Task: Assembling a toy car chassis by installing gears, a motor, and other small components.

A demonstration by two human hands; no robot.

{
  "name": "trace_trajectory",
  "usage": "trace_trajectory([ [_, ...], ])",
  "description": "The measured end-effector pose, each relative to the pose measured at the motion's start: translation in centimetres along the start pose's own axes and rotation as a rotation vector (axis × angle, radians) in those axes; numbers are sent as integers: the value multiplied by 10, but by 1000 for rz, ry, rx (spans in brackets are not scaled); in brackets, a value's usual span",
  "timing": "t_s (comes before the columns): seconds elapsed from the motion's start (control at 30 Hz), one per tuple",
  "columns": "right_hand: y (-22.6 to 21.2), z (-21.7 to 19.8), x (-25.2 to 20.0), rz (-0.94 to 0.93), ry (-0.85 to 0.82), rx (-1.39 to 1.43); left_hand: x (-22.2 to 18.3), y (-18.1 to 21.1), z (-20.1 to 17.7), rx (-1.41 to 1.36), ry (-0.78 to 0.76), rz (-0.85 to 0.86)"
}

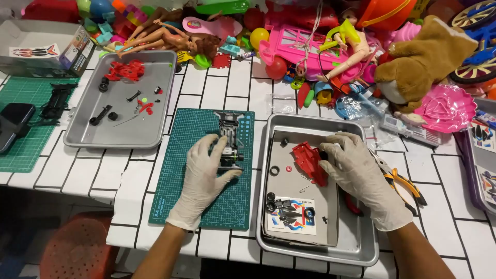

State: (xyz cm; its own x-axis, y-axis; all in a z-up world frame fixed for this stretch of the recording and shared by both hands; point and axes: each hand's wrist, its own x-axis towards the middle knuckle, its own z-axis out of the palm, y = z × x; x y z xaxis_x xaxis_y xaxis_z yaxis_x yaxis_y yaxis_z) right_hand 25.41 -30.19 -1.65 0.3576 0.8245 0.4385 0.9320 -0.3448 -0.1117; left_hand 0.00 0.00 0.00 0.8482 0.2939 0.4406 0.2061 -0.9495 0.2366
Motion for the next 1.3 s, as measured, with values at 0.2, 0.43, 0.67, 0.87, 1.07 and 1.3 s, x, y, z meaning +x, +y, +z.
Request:
trace_trajectory([
  [0.2,-22,-32,15,111,21,342,24,43,-37,-244,104,64],
  [0.43,-80,-56,45,664,-11,1275,60,111,-8,-348,191,311],
  [0.67,-65,-37,35,791,-5,1409,58,114,6,-847,111,196],
  [0.87,-70,-40,32,799,-8,1386,50,99,21,-1308,-182,-131],
  [1.07,-74,-32,28,718,-57,1277,47,108,20,-1435,-297,-426],
  [1.3,-66,-58,36,512,16,877,52,107,11,-1334,-224,-524],
])
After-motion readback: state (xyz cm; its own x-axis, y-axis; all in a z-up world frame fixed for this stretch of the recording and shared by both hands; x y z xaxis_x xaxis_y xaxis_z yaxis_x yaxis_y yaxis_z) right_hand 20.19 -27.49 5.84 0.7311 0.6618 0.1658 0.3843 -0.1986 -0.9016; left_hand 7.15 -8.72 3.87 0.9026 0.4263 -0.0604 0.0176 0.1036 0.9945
